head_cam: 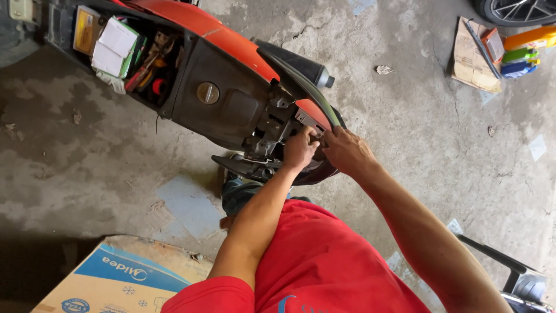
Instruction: The person removes a red plastic fairing from the front of a motorcycle. They use a screwdriver to loosen fasteners and detach the part, then set it aside on a nearby surface.
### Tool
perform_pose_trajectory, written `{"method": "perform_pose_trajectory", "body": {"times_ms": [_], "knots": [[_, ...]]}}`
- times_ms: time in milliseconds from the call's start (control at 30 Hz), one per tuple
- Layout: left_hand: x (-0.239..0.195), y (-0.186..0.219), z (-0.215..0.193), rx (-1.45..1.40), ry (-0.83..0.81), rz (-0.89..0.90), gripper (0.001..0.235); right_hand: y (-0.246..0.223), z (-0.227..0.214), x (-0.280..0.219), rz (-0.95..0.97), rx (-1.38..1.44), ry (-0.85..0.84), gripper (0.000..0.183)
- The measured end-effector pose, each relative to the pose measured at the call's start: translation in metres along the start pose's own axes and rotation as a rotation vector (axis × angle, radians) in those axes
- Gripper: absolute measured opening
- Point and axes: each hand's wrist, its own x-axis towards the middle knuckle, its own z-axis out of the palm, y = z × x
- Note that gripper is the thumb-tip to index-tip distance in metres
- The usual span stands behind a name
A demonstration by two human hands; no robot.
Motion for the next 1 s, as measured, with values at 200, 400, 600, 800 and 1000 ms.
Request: {"method": "perform_pose_trajectory", "body": {"times_ms": [200,400,600,800,1000], "knots": [[0.005,-0.013,-0.005,-0.020,-0.042,-0.061,0.025,-0.024,-0.004,-0.019,0.125,0.047,0.048,0.038],[-0.001,-0.010,-0.010,-0.102,-0.072,-0.075,0.023,-0.041,0.008,-0.033,0.208,0.061,0.089,0.040],[-0.001,-0.034,-0.020,-0.287,-0.071,-0.184,0.021,-0.052,0.020,-0.059,0.337,0.213,0.162,0.050],[-0.012,-0.052,-0.023,0.277,0.013,0.339,0.015,-0.048,0.019,-0.078,0.513,0.599,0.125,0.043],[-0.002,-0.035,-0.057,-0.405,-0.256,-0.174,0.018,-0.038,0.016,-0.073,0.575,0.810,0.076,0.041]]}}
